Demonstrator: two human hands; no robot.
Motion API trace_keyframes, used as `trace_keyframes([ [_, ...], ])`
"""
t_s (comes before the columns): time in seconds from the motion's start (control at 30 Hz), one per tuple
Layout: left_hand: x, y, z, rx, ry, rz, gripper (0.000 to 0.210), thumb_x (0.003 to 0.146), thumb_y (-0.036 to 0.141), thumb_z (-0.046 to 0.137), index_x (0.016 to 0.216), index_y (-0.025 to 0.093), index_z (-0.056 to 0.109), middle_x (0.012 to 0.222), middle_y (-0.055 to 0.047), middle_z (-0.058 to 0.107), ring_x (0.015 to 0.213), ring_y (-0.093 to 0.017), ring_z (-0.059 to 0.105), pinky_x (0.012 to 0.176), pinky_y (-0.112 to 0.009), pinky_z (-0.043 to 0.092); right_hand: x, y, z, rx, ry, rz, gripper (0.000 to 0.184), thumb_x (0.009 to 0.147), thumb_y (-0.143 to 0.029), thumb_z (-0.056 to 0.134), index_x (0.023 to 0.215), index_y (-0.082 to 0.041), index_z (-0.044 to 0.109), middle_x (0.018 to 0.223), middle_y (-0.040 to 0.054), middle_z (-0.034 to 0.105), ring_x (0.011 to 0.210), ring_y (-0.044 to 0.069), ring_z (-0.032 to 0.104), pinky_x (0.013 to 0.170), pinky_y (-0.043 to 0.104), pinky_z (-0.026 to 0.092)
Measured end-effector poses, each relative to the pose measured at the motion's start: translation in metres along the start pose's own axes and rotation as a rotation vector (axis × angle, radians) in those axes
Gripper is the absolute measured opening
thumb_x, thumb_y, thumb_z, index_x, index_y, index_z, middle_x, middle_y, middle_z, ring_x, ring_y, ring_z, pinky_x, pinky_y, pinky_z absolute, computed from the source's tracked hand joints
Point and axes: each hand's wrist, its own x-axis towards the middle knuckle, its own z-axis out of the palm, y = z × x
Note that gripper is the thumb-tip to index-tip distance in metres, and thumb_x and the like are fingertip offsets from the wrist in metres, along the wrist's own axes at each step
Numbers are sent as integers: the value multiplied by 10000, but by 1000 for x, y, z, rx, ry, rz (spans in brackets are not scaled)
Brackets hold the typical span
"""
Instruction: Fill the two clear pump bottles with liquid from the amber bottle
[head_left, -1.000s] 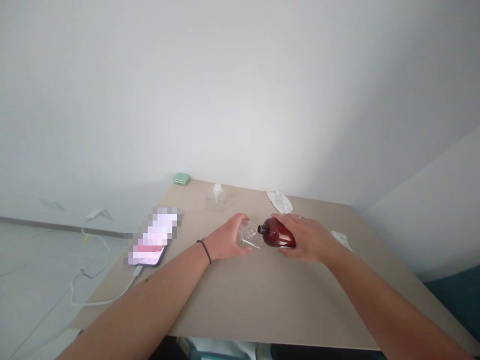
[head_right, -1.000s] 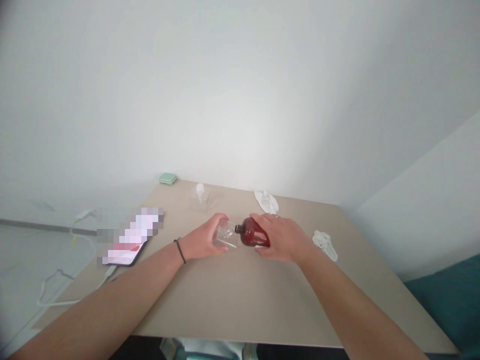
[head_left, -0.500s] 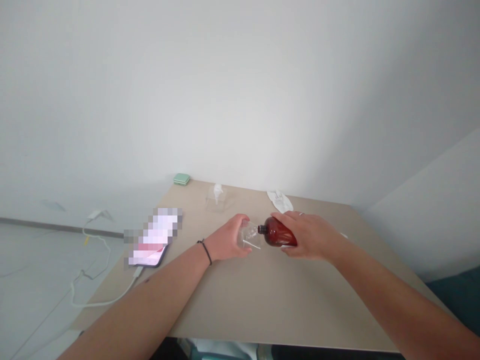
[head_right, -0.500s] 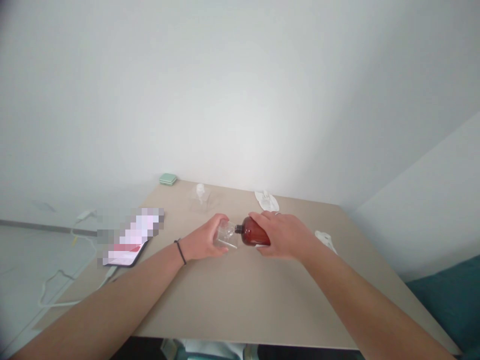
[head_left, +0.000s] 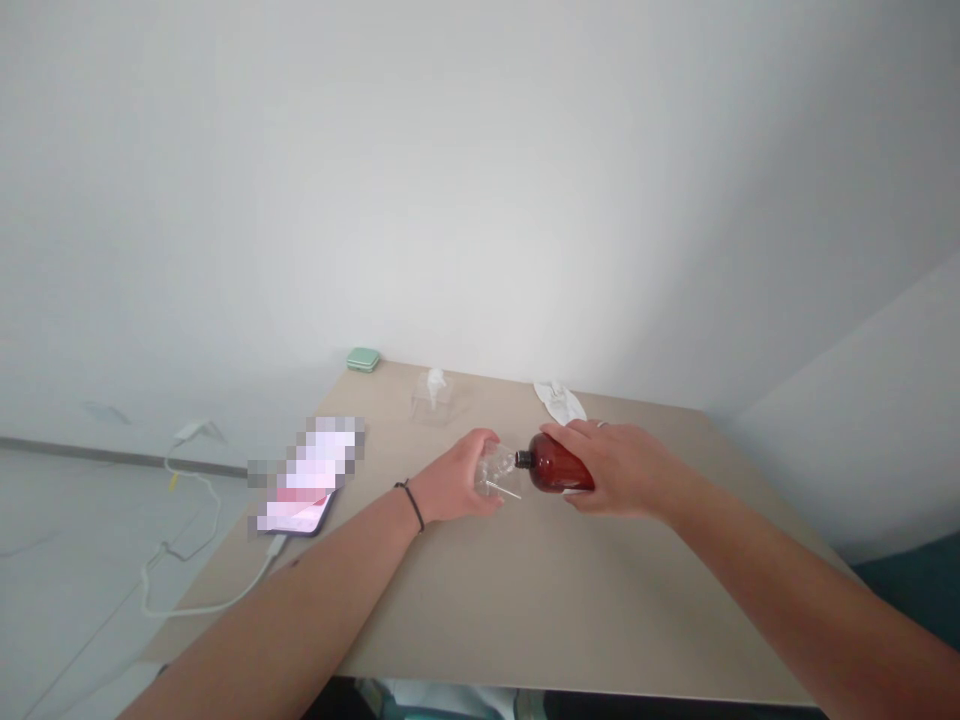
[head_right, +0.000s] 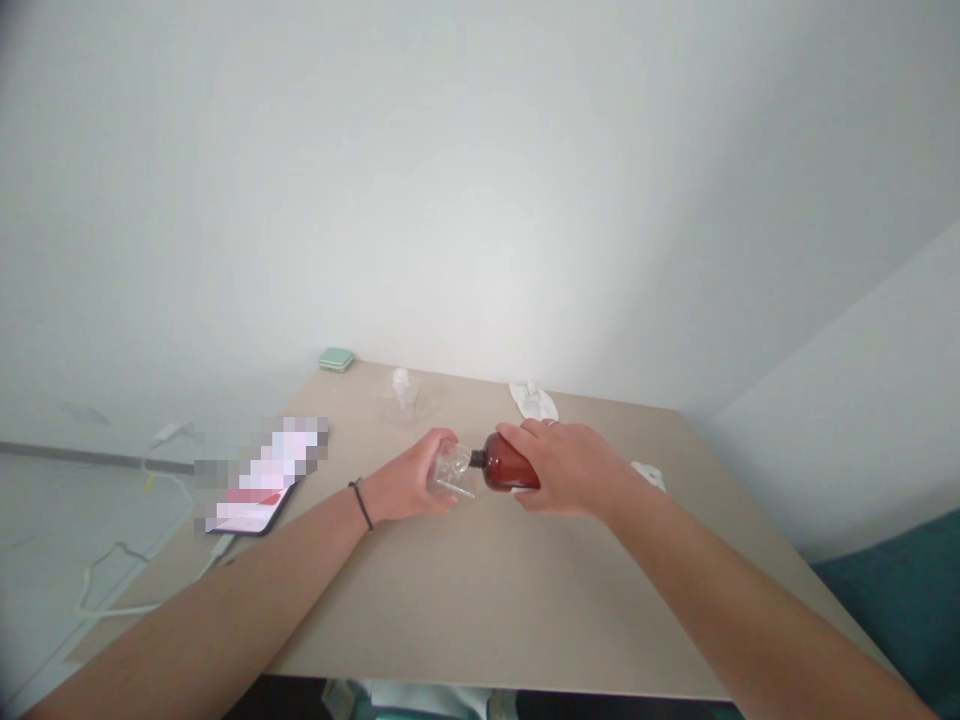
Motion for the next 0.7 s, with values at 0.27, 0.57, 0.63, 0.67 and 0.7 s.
trace_keyframes([
  [0.27,-1,0,0,10,10,10,760,650,290,810,1289,207,406,1212,-111,559,1075,-287,590,953,-467,464,-1,0,-1,4,-1,-3,693,727,-428,661,1361,-283,420,1151,89,674,909,295,670,720,361,457],
  [0.57,0,4,0,29,12,13,741,646,272,799,1268,203,403,1205,-108,558,1089,-283,580,974,-463,459,0,0,-1,-11,3,-4,689,729,-426,653,1364,-276,433,1134,87,681,904,298,672,711,360,456],
  [0.63,0,4,0,24,4,7,735,650,267,792,1267,202,398,1200,-106,560,1087,-280,579,975,-462,461,0,0,-1,-16,2,-3,691,730,-427,651,1367,-274,433,1137,88,681,900,298,673,705,359,455],
  [0.67,0,4,0,19,0,3,734,654,266,788,1270,201,395,1202,-107,560,1087,-279,578,977,-463,461,0,0,-1,-20,3,-3,694,730,-427,650,1370,-273,431,1140,89,680,897,298,673,701,359,455],
  [0.7,-1,4,0,15,-2,-2,734,656,266,785,1273,201,393,1204,-109,559,1085,-278,577,977,-465,460,0,0,-1,-22,5,-3,699,730,-429,649,1374,-272,429,1144,90,679,897,299,673,699,360,455],
])
